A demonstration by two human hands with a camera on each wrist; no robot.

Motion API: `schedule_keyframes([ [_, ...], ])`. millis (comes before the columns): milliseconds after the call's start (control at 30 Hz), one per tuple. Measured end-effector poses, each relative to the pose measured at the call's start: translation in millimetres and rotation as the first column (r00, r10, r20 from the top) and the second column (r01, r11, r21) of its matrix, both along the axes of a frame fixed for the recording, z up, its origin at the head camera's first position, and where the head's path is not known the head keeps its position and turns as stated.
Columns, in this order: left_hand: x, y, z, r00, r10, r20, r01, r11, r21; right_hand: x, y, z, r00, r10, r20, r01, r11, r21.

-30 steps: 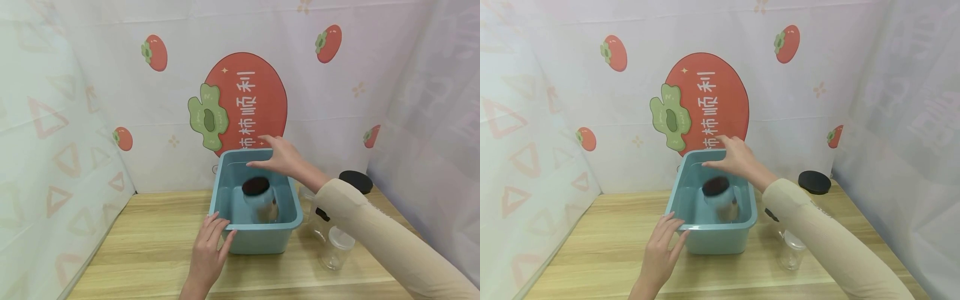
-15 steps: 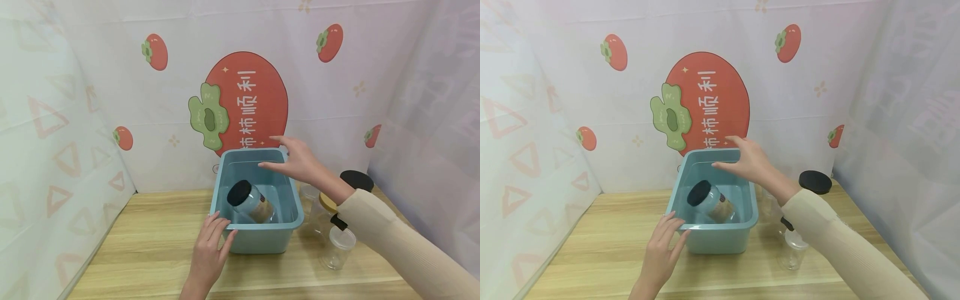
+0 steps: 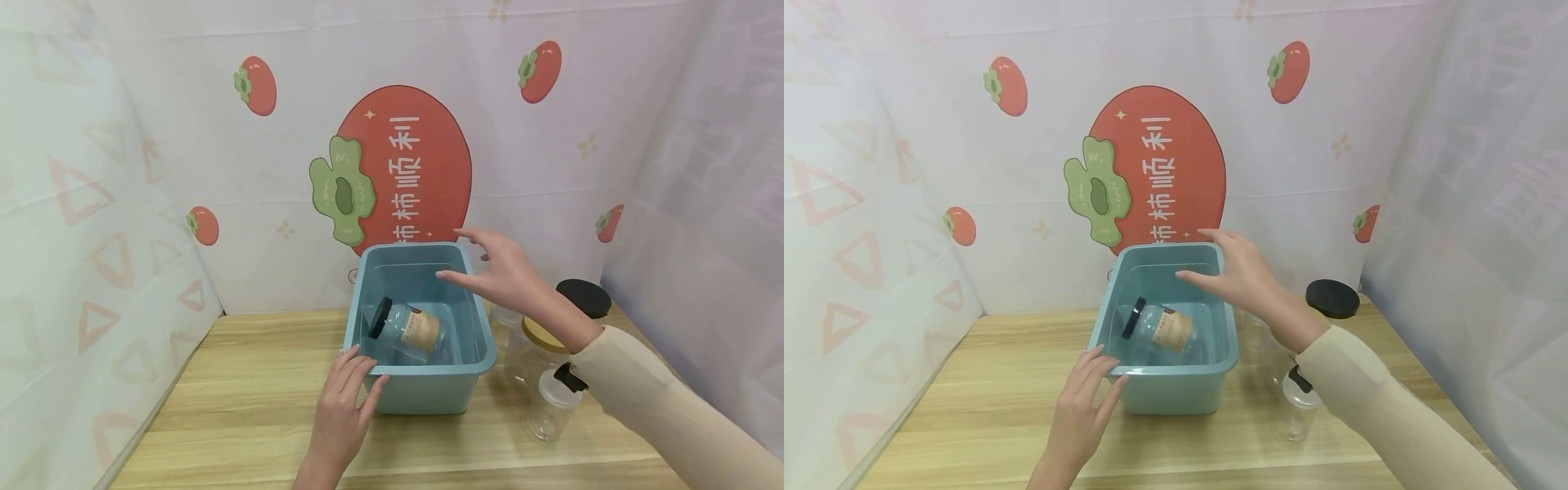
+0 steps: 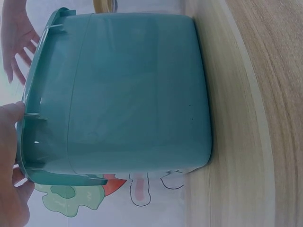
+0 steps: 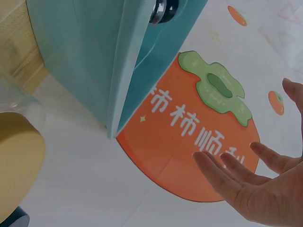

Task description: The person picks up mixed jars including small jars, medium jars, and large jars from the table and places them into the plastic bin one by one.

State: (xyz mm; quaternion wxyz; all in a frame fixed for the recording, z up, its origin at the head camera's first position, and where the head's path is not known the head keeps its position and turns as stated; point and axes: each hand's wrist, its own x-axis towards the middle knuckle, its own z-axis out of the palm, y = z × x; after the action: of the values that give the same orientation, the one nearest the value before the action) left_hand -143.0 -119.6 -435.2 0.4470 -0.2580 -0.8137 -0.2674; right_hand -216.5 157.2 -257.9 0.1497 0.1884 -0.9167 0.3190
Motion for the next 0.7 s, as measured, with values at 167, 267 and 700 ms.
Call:
schedule_keyframes([
  [167, -0.2, -0.2, 0.0, 1.0, 0.006, -0.01, -0.006, 1.0, -0.008, 3.9, 5.8, -3.9, 1.0, 0.001, -0.024, -0.002, 1.0, -0.009],
  [267, -0.4, -0.3, 0.1, 1.0, 0.007, -0.015, -0.007, 1.0, -0.007, 6.4, 9.0, -6.2, 1.0, -0.004, -0.027, 0.004, 1.0, -0.014],
  [700, 0.5, -0.3, -0.8, 1.0, 0.021, 0.005, -0.021, 1.0, -0.016, 17.1, 15.7, -14.0, 0.998, -0.066, -0.024, 0.067, 0.998, 0.007],
])
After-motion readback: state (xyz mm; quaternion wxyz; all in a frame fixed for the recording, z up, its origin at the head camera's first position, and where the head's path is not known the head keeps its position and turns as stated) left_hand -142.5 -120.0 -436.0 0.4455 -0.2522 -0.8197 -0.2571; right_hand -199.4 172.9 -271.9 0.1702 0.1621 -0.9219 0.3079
